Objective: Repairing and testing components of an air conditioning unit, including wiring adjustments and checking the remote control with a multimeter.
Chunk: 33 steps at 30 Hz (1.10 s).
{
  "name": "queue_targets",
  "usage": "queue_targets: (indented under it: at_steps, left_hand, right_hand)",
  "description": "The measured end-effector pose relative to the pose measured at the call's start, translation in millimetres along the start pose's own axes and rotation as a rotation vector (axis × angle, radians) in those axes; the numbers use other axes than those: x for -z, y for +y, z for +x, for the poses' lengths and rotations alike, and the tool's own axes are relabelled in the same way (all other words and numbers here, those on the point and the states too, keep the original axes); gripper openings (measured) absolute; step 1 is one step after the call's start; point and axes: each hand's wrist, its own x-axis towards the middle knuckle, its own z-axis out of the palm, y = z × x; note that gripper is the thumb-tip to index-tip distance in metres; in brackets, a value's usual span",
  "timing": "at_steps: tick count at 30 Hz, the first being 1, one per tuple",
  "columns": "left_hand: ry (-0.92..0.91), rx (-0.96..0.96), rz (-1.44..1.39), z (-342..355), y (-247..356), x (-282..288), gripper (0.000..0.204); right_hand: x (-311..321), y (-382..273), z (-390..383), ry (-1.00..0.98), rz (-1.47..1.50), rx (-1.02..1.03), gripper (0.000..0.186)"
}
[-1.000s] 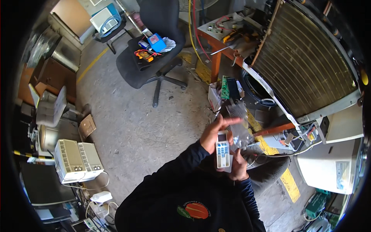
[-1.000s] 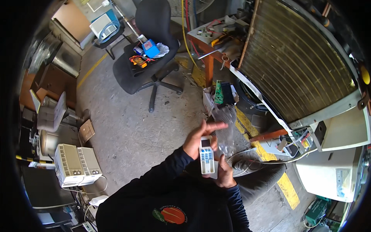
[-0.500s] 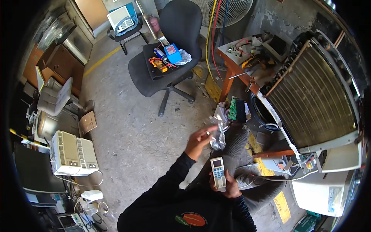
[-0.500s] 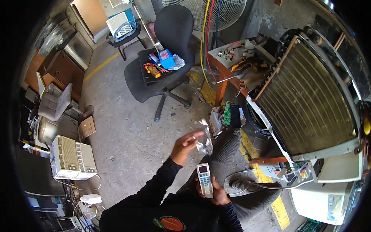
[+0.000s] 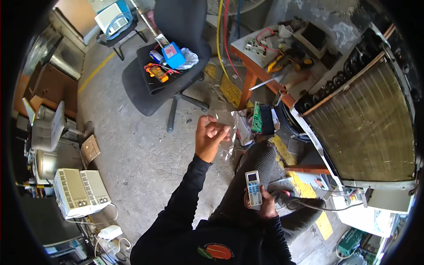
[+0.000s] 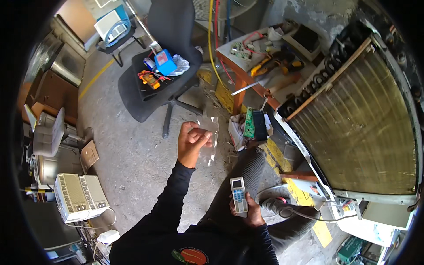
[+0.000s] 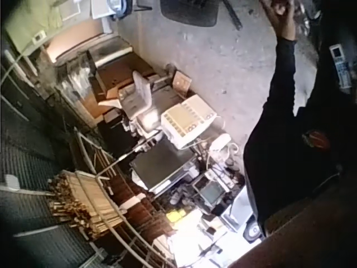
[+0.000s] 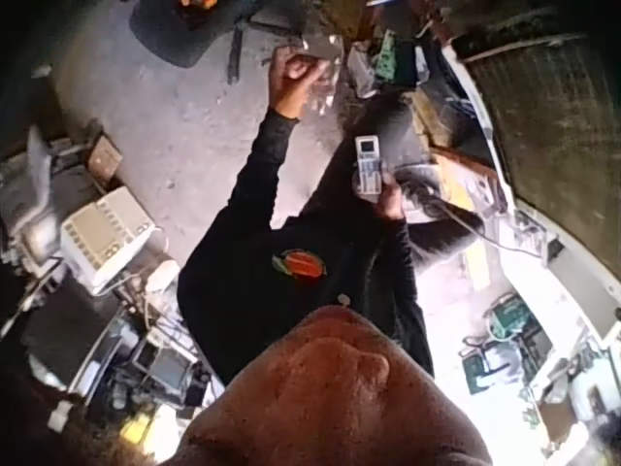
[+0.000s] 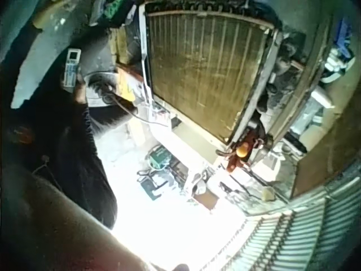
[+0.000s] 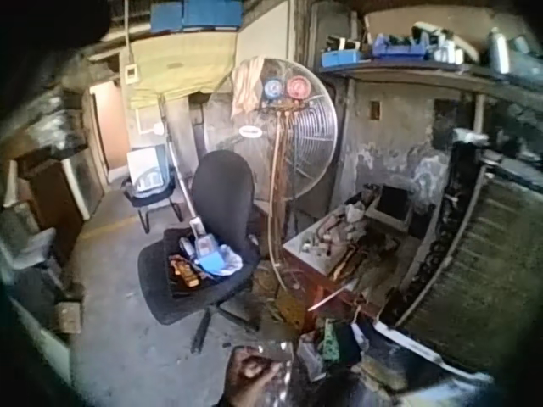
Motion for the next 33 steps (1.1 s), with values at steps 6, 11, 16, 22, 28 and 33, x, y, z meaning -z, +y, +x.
queue_targets:
  at_steps: [6,11,16,22,28,33]
  left_hand:
    - [-0.056,0.300,-0.062,-23.9,18.0,-37.2,0.026]
    - [-0.145,0.445,-0.008,-65.3,24.7,-76.8,0.028]
    - [-0.212,0.498,0.025,-101.6,33.2,-103.8,0.028]
    - [-0.332,0.451,0.106,-138.0,43.6,-133.0,0.024]
    - [-0.371,0.443,0.133,-153.6,43.6,-148.3,0.019]
    - [-0.545,0.479,0.059,-150.8,36.4,-151.0,0.012]
  right_hand:
    - [-0.7,-13.4,-0.3,-0.015,0.173,0.145,0.069]
    - [1.3,-38.5,-13.5,-0.033,0.190,0.369,0.065]
    - [-28.8,-65.0,-29.5,0.017,0.019,0.599,0.040]
    - [-48.8,-78.2,-50.5,0.178,-0.047,0.680,0.037]
    - [-34.3,-83.1,-78.5,0.112,-0.120,0.760,0.035]
    - [-28.2,-92.1,-92.1,0.073,-0.021,0.885,0.040]
